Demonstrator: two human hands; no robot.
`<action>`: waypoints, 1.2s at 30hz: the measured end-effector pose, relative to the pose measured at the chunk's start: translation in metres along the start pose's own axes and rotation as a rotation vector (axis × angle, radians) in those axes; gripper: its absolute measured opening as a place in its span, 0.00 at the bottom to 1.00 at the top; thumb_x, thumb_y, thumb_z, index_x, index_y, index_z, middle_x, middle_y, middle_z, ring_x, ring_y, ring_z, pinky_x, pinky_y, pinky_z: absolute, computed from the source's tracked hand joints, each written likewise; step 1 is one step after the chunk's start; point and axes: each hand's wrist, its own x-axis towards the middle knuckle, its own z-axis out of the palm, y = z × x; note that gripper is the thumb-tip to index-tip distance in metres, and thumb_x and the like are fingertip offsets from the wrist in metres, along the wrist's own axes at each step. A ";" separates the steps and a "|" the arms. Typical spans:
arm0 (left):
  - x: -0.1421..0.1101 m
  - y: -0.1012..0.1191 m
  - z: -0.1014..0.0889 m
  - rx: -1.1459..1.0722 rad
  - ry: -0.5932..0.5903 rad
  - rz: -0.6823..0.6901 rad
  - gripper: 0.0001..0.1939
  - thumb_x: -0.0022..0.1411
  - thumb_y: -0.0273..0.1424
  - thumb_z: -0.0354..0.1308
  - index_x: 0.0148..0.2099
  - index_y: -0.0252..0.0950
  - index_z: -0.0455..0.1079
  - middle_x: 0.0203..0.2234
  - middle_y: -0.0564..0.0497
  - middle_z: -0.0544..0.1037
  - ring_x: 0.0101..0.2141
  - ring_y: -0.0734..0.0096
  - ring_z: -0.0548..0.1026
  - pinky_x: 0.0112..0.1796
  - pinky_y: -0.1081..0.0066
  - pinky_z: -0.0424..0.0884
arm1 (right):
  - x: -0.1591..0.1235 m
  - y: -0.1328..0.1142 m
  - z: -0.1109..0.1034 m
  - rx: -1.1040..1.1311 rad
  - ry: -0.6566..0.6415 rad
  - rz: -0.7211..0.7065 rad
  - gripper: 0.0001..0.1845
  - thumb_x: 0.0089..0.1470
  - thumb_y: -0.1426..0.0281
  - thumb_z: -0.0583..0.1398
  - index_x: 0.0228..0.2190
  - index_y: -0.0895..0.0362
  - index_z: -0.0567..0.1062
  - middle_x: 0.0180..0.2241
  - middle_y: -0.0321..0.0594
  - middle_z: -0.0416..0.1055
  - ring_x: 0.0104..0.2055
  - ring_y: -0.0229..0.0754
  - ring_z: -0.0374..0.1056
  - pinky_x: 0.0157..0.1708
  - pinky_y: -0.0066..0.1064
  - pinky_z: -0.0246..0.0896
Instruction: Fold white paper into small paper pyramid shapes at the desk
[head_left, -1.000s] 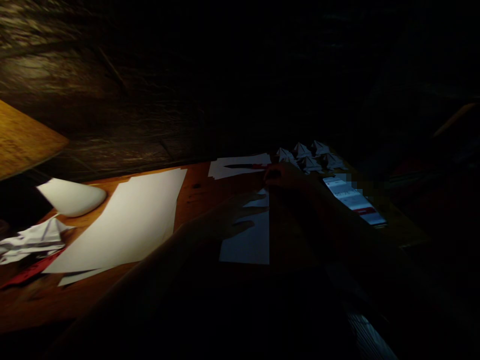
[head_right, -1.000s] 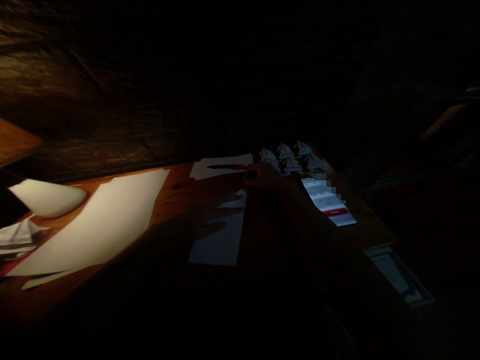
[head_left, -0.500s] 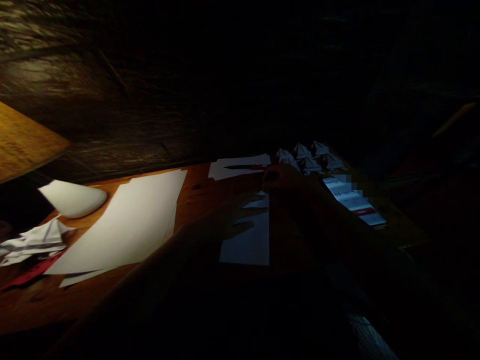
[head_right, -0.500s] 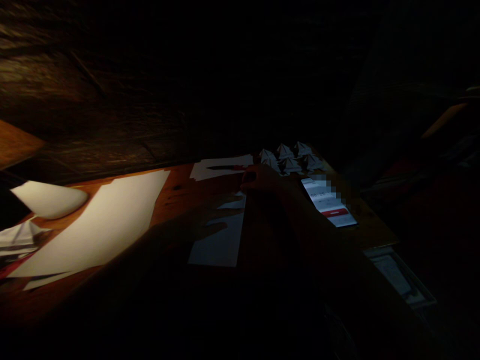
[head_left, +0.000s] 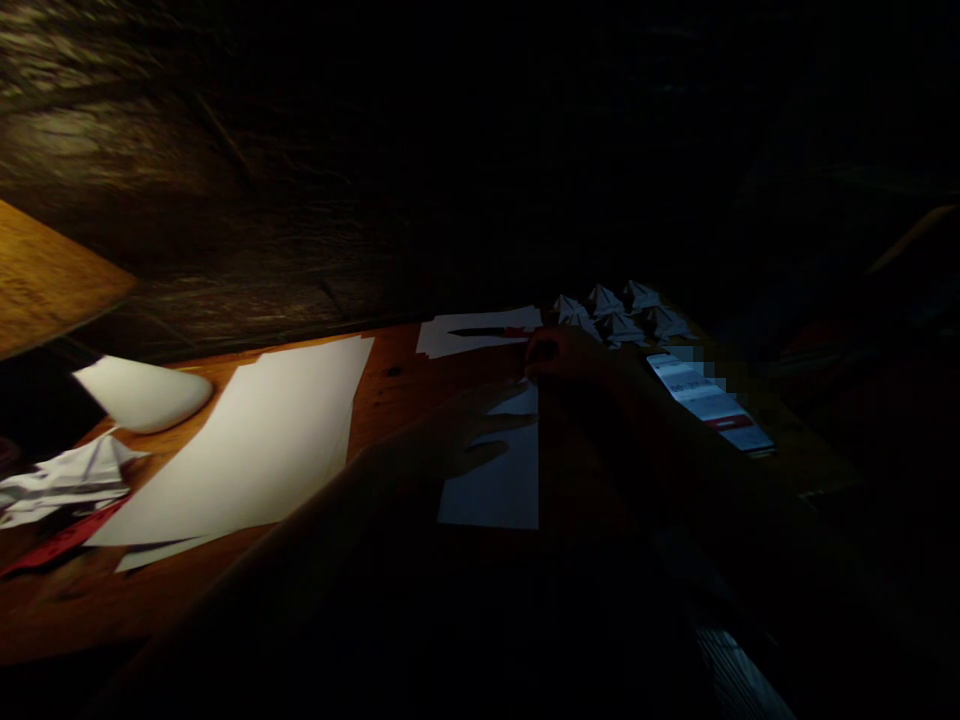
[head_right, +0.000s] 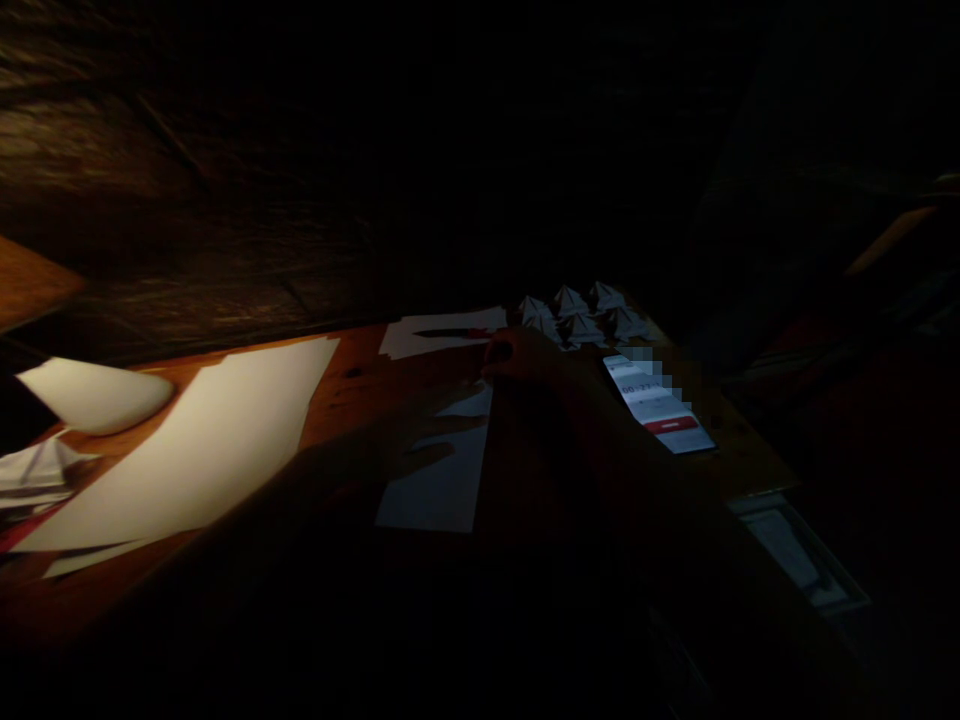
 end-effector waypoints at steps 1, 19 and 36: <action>0.000 0.000 0.000 0.001 0.005 0.003 0.24 0.75 0.34 0.50 0.70 0.54 0.63 0.74 0.56 0.53 0.73 0.52 0.49 0.69 0.43 0.52 | 0.000 0.000 0.000 0.001 -0.003 -0.006 0.12 0.48 0.65 0.72 0.36 0.57 0.83 0.34 0.39 0.79 0.34 0.40 0.71 0.34 0.29 0.59; 0.000 -0.004 0.002 -0.049 0.008 -0.027 0.24 0.74 0.37 0.53 0.70 0.56 0.63 0.76 0.60 0.41 0.74 0.50 0.43 0.69 0.42 0.51 | 0.001 -0.002 -0.001 0.017 -0.012 -0.006 0.10 0.48 0.67 0.71 0.34 0.57 0.83 0.34 0.39 0.79 0.34 0.40 0.71 0.34 0.29 0.60; 0.000 -0.003 -0.001 -0.033 0.000 -0.003 0.25 0.74 0.37 0.52 0.70 0.56 0.62 0.76 0.60 0.43 0.74 0.51 0.40 0.70 0.44 0.50 | 0.001 -0.001 0.000 0.010 -0.008 0.000 0.10 0.49 0.67 0.71 0.35 0.56 0.83 0.34 0.40 0.79 0.34 0.40 0.71 0.33 0.30 0.60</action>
